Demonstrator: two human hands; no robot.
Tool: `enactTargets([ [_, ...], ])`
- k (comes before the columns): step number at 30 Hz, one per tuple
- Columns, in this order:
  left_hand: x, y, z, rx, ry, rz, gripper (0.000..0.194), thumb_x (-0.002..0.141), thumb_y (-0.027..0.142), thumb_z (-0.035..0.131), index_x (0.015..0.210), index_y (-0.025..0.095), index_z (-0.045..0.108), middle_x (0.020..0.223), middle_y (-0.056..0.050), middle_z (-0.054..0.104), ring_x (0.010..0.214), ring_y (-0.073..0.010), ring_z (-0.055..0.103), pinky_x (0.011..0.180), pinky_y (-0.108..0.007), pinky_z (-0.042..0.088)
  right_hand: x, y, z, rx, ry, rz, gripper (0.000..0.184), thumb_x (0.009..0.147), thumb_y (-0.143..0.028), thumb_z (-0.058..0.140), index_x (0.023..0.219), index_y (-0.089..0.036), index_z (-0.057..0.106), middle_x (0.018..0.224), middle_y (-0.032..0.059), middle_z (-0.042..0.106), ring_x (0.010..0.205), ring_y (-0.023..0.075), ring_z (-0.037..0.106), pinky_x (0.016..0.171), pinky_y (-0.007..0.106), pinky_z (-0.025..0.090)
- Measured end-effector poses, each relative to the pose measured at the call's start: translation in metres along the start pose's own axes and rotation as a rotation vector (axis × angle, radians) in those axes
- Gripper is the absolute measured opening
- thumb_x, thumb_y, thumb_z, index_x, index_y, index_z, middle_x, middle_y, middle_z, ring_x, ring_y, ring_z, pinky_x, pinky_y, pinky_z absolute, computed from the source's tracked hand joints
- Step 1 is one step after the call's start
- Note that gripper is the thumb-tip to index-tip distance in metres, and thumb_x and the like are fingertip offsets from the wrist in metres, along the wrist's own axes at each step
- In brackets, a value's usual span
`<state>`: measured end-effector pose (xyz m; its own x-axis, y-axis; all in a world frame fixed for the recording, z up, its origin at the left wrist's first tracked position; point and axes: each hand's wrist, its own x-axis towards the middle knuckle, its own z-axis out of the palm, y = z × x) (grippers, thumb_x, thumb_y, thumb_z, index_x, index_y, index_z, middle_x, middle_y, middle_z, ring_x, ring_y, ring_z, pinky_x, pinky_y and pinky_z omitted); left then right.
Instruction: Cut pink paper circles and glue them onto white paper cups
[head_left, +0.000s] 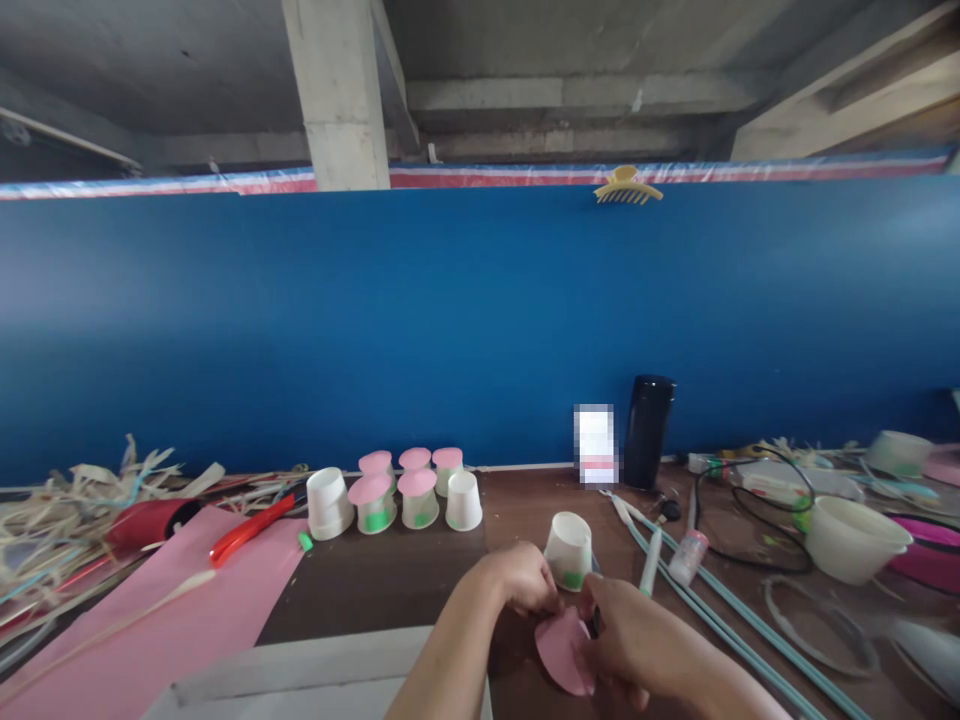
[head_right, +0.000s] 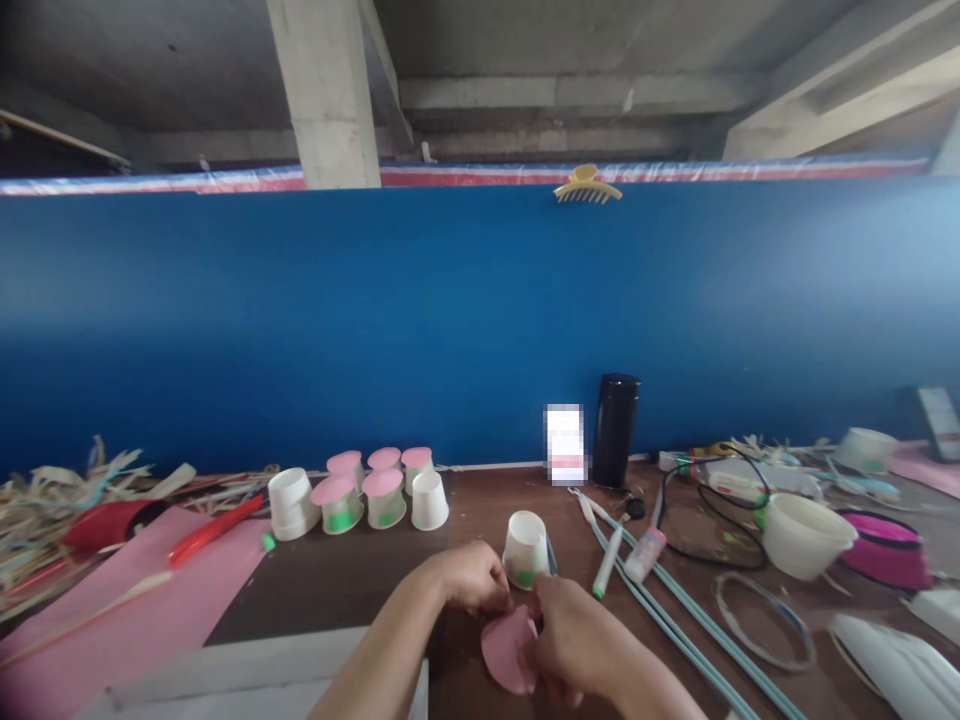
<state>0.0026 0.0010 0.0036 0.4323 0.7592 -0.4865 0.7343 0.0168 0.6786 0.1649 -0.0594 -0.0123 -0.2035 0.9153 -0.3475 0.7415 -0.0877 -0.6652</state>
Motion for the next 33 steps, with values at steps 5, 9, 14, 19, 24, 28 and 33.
enactTargets([
  [5,0.002,0.000,0.001,-0.074,-0.055,0.009,0.007,0.059,0.021,0.067,0.057,0.016,0.063,0.060,0.001,0.060,0.063,-0.0133,0.058,0.056,-0.023,0.047,-0.003,-0.003,-0.003,-0.002,-0.015,-0.025,0.033,0.054,-0.013,0.051,0.085,-0.018,0.045,0.047,-0.0014,0.064,0.038,0.0196,0.063,0.024,0.016,0.037],
  [9,0.000,0.001,0.001,-0.082,-0.049,0.019,0.004,0.061,0.017,0.064,0.057,0.016,0.063,0.057,0.001,0.058,0.062,-0.0131,0.058,0.058,-0.024,0.048,0.002,0.004,0.000,0.006,-0.026,-0.042,0.034,0.053,-0.013,0.049,0.087,-0.018,0.046,0.042,-0.0036,0.060,0.035,0.0190,0.061,0.024,0.016,0.036],
  [14,0.004,-0.002,0.001,-0.085,-0.063,0.027,0.008,0.058,0.013,0.062,0.063,0.017,0.067,0.059,0.001,0.061,0.062,-0.0132,0.059,0.057,-0.023,0.048,0.008,0.012,0.002,0.012,-0.037,-0.008,0.030,0.052,-0.012,0.052,0.081,-0.019,0.047,0.040,-0.0049,0.057,0.036,0.0191,0.060,0.025,0.017,0.038],
  [19,0.002,-0.003,-0.002,-0.082,-0.077,0.045,0.016,0.058,0.017,0.064,0.072,0.017,0.071,0.060,0.002,0.061,0.059,-0.0120,0.056,0.054,-0.021,0.045,0.004,0.005,-0.006,0.074,-0.065,-0.015,0.022,0.055,-0.014,0.056,0.076,-0.019,0.048,0.043,-0.0051,0.057,0.035,0.0150,0.057,0.027,0.017,0.038],
  [24,-0.006,-0.006,-0.011,-0.055,-0.020,0.134,0.023,0.061,0.030,0.068,0.082,0.019,0.073,0.067,0.003,0.062,0.059,-0.0095,0.051,0.055,-0.020,0.039,-0.004,-0.004,-0.020,0.138,-0.091,-0.082,0.010,0.065,-0.022,0.057,0.070,-0.018,0.050,0.049,-0.0033,0.060,0.035,0.0088,0.052,0.029,0.014,0.033],
  [28,-0.010,-0.011,-0.020,-0.174,0.027,0.207,0.043,0.062,0.055,0.069,0.083,0.017,0.070,0.064,0.003,0.058,0.055,-0.0077,0.045,0.049,-0.019,0.033,-0.008,-0.007,-0.032,0.224,-0.081,-0.148,0.014,0.071,-0.029,0.058,0.069,-0.016,0.053,0.052,-0.0032,0.060,0.034,0.0030,0.044,0.031,0.012,0.025],
  [33,-0.015,-0.008,-0.022,-0.665,0.085,0.321,0.050,0.060,0.060,0.070,0.077,0.013,0.063,0.067,0.001,0.055,0.058,-0.0065,0.046,0.049,-0.017,0.032,-0.005,-0.009,-0.041,0.742,0.103,-0.254,0.032,0.074,-0.045,0.062,0.069,-0.017,0.048,0.053,-0.0079,0.051,0.035,0.0000,0.034,0.033,0.012,0.022],
])
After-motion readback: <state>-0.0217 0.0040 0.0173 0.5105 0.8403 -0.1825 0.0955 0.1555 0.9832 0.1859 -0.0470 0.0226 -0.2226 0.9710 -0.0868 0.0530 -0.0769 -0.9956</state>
